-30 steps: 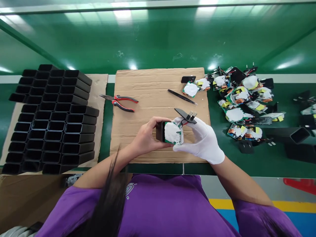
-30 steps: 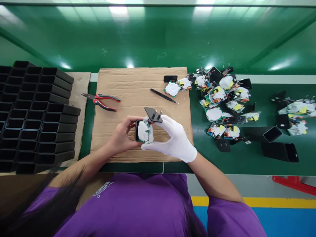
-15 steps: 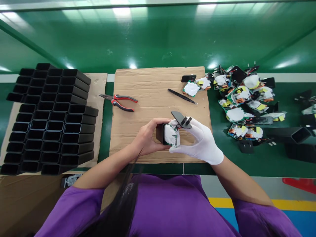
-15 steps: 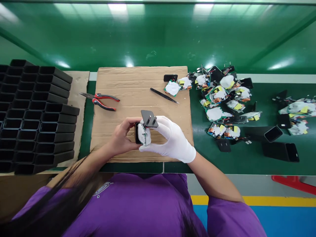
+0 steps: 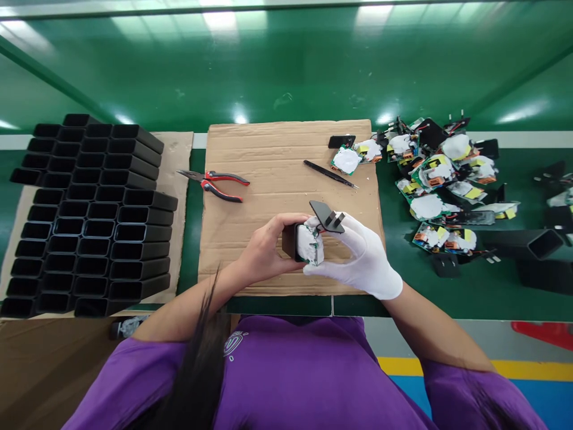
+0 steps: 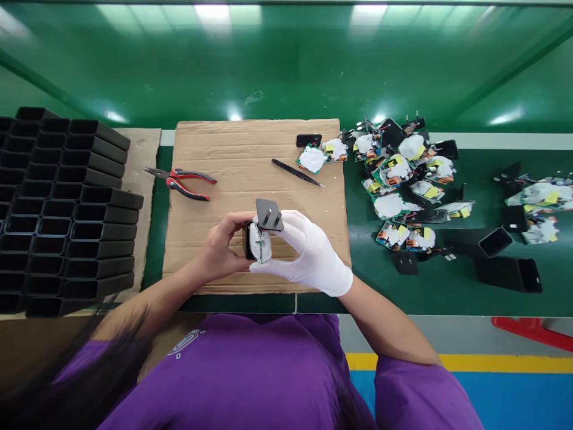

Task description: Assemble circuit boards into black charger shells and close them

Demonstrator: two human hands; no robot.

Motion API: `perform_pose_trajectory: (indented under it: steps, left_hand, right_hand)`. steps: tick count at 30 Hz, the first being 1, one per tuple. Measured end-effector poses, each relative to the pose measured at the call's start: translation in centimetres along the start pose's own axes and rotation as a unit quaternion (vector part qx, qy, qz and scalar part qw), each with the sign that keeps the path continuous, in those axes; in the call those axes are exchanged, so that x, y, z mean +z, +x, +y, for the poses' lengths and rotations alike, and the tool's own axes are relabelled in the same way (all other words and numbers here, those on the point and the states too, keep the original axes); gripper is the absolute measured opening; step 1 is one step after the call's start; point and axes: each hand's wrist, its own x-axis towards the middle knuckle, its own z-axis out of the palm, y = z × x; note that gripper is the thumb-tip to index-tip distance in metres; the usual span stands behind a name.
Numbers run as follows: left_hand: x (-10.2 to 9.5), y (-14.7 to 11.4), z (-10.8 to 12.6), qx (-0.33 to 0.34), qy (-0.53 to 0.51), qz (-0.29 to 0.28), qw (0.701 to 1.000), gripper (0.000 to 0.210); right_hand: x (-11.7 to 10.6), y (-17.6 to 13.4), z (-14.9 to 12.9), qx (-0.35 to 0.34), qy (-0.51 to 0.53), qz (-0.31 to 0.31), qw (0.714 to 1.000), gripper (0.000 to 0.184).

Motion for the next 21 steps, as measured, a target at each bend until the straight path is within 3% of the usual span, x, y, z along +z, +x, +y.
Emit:
perform_pose_trajectory:
  steps: [11,21]
  left_hand:
    - [-0.05,-0.24,-0.10,-0.017,-0.017,-0.015,1.000,0.071]
    - [0.03,-0.07,0.04,-0.001,-0.018,-0.005,1.000,0.068]
  right_hand:
    - [-0.36,-0.07,-0.18,0.007,-0.006,-0.021,1.000,0.054]
    - [-0.09,-0.08,-0.17,-0.021,-0.024,0.005,0.999,0.054]
